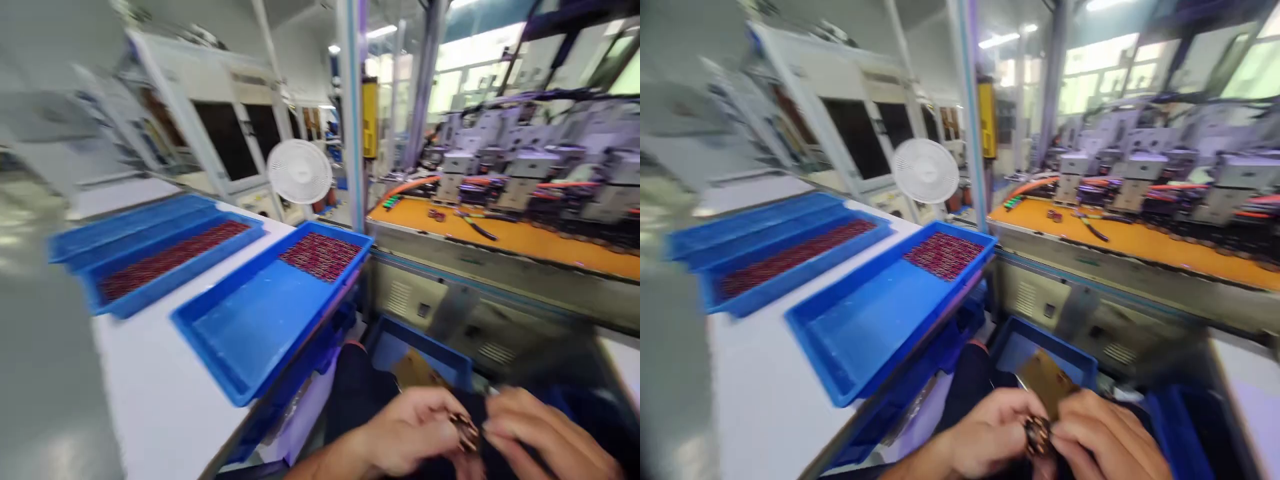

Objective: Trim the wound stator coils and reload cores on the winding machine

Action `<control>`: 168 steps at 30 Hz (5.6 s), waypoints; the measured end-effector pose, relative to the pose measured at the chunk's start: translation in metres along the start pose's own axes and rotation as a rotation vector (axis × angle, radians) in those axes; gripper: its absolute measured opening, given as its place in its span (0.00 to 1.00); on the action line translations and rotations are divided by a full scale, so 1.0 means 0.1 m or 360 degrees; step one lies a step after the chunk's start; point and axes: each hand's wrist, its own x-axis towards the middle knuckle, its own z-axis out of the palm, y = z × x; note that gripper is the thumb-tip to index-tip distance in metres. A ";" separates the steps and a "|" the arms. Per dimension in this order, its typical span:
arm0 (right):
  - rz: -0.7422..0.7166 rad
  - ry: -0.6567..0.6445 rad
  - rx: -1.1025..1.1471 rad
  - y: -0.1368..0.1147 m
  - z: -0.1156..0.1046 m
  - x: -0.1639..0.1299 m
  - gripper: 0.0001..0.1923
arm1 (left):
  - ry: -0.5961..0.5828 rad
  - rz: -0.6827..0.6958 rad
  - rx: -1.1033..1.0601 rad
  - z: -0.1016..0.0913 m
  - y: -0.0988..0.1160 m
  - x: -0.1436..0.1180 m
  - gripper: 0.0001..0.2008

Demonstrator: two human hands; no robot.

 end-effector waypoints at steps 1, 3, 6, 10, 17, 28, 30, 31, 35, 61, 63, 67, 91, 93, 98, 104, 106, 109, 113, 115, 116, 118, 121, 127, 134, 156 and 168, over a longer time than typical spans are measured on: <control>0.0021 -0.0034 -0.0026 -0.06 -0.05 0.06 0.05 | -0.0024 0.0004 -0.0057 0.03 0.01 -0.02 0.23; 0.0008 -0.0126 0.0006 -0.14 -0.09 0.19 0.06 | 0.0016 0.0131 -0.0036 0.08 0.06 -0.05 0.15; 0.0084 -0.0011 0.0000 -0.13 -0.05 0.31 0.05 | 0.0184 0.0356 0.0140 0.07 0.14 -0.05 0.09; 0.0259 0.0104 0.0033 -0.11 0.01 0.28 0.05 | 0.0287 0.0619 0.0311 0.08 0.15 -0.01 0.08; 0.0648 0.0261 0.0359 -0.24 0.08 0.22 0.07 | 0.0527 0.0884 0.0652 0.06 0.13 0.02 0.13; 0.1798 -0.0050 0.1833 -0.20 0.14 0.14 0.20 | 0.0417 0.0786 0.0565 -0.07 0.10 0.05 0.12; 0.1770 -0.0075 0.1995 -0.16 0.17 0.12 0.22 | 0.0395 0.0783 0.0567 -0.07 0.09 0.06 0.12; 0.1728 -0.0097 0.2064 -0.15 0.18 0.10 0.22 | 0.0387 0.0782 0.0571 -0.07 0.09 0.06 0.12; 0.1556 -0.0075 0.2100 -0.14 0.28 0.04 0.19 | 0.0337 0.0751 0.0485 -0.05 0.10 0.13 0.07; 0.0169 0.0341 0.0028 -0.03 0.17 0.00 0.09 | 0.0459 0.1009 0.1855 0.03 0.19 0.08 0.21; 0.0223 0.0374 0.0146 -0.06 0.16 0.02 0.04 | 0.0428 0.1019 0.1843 0.03 0.19 0.07 0.20; 0.0442 0.0428 0.0422 -0.09 0.16 0.03 0.05 | 0.0563 0.0778 0.1654 0.09 0.22 0.06 0.16; 0.1011 0.0420 0.0333 0.01 -0.08 -0.03 0.07 | 0.0541 0.0830 0.1585 -0.02 0.27 0.01 0.15; 0.0668 0.0327 -0.0033 0.04 -0.22 0.01 0.02 | 0.0473 0.0884 0.1754 -0.05 0.29 0.01 0.15; -0.0681 -0.0289 -0.0766 0.04 -0.33 0.29 0.10 | 0.0247 0.0971 0.2000 -0.02 0.34 0.03 0.15; -0.0231 -0.0486 -0.0586 0.07 -0.18 0.38 0.17 | 0.0262 0.0925 0.1911 -0.08 0.37 -0.04 0.15; -0.0218 -0.0462 -0.0523 0.07 -0.16 0.39 0.14 | 0.0272 0.0916 0.1871 -0.11 0.38 -0.06 0.15; -0.0499 -0.0438 -0.0600 0.09 -0.15 0.45 0.12 | 0.0268 0.0909 0.1862 -0.13 0.41 -0.05 0.14; -0.0570 -0.0540 -0.0631 0.11 -0.10 0.49 0.14 | 0.0267 0.0990 0.1811 -0.11 0.46 0.00 0.14; -0.0173 -0.0584 -0.0387 0.07 -0.07 0.48 0.17 | 0.0279 0.1025 0.1784 -0.10 0.48 0.01 0.14; 0.0082 -0.0623 -0.0183 0.04 -0.06 0.48 0.17 | 0.0283 0.1029 0.1778 -0.11 0.48 0.01 0.14; 0.0509 -0.0831 0.0302 0.05 -0.07 0.54 0.16 | 0.0278 0.1037 0.1774 -0.13 0.49 0.01 0.14; 0.0703 -0.0997 0.0508 0.31 -0.16 0.84 0.14 | 0.0316 0.1037 0.1787 -0.17 0.49 -0.02 0.15; 0.0791 -0.0451 -0.0969 1.70 -0.43 1.79 0.21 | 0.0541 0.1012 0.1752 -0.22 0.51 -0.06 0.15; 0.1052 -0.0710 -0.1197 2.64 -0.36 1.95 0.29 | 0.0750 0.1035 0.1722 -0.28 0.62 -0.15 0.13; 0.0801 -0.0394 0.0218 0.08 0.12 -0.38 0.27 | 0.0789 0.0878 0.1279 -0.11 0.46 -0.07 0.10; 0.0728 -0.0349 0.0465 -0.25 0.17 -0.39 0.39 | 0.0713 0.0811 0.1303 -0.01 0.36 -0.10 0.12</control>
